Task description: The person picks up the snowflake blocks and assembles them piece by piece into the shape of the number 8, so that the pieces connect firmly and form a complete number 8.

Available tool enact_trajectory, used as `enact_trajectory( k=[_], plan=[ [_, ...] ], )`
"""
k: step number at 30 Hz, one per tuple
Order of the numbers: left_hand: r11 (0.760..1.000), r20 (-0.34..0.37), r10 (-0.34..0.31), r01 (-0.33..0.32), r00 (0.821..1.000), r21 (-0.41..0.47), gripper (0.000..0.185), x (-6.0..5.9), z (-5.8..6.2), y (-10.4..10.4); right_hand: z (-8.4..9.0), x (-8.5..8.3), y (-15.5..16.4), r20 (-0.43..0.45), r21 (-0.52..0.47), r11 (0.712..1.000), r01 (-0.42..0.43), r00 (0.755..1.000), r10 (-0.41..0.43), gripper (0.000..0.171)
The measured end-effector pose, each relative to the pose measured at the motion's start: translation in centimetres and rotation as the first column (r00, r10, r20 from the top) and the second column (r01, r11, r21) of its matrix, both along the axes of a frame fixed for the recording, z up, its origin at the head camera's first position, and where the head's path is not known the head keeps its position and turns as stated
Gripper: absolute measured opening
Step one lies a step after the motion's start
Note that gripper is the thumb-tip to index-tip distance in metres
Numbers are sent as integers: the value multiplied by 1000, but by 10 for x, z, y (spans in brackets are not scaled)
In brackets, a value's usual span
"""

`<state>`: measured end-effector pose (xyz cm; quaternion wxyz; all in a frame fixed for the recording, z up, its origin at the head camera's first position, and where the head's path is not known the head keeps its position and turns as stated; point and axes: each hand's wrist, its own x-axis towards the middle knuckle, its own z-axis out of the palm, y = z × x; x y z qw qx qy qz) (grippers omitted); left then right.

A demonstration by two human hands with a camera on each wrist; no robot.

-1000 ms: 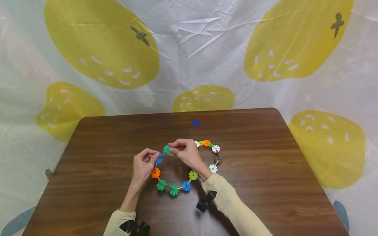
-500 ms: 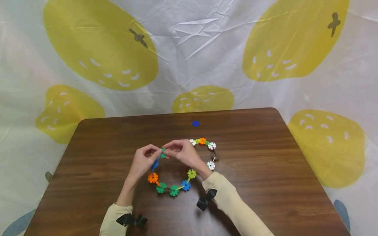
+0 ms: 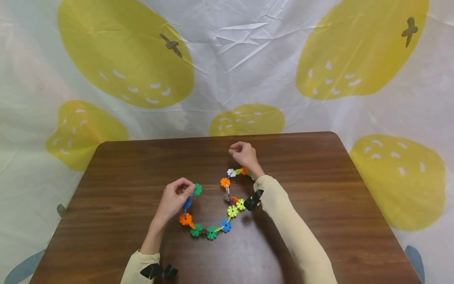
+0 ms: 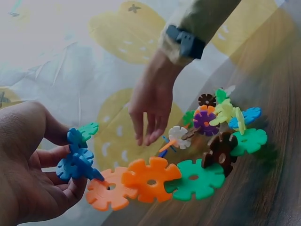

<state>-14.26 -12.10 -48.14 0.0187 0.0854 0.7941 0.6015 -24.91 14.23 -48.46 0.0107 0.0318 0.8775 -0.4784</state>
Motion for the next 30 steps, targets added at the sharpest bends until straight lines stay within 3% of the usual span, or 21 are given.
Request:
enact_trajectory(
  k=[5, 10, 17, 25, 30],
  plan=[
    [1000, 13, -4, 3, 1000, 14, 10, 3, -2, 2, -6, -16, 15, -22, 178, 984, 29, 999, -25, 31],
    [1000, 8, -12, 12, 1000, 20, 11, 5, -1, 3, -13, -25, 21, -42, 282, 959, 29, 999, -18, 39],
    [1000, 28, -27, 26, 999, 15, 10, 7, -1, 3, -24, -31, 20, -6, 450, 893, 8, 1000, -6, 45],
    [999, 33, -42, 41, 999, 29, 10, 5, -4, 5, -32, -32, 19, 15, 513, 858, -5, 1000, -4, 38],
    [999, 43, -37, 36, 998, 29, 10, 5, -5, 5, -29, -28, 18, 52, 467, 884, -27, 999, 4, 35]
  ],
)
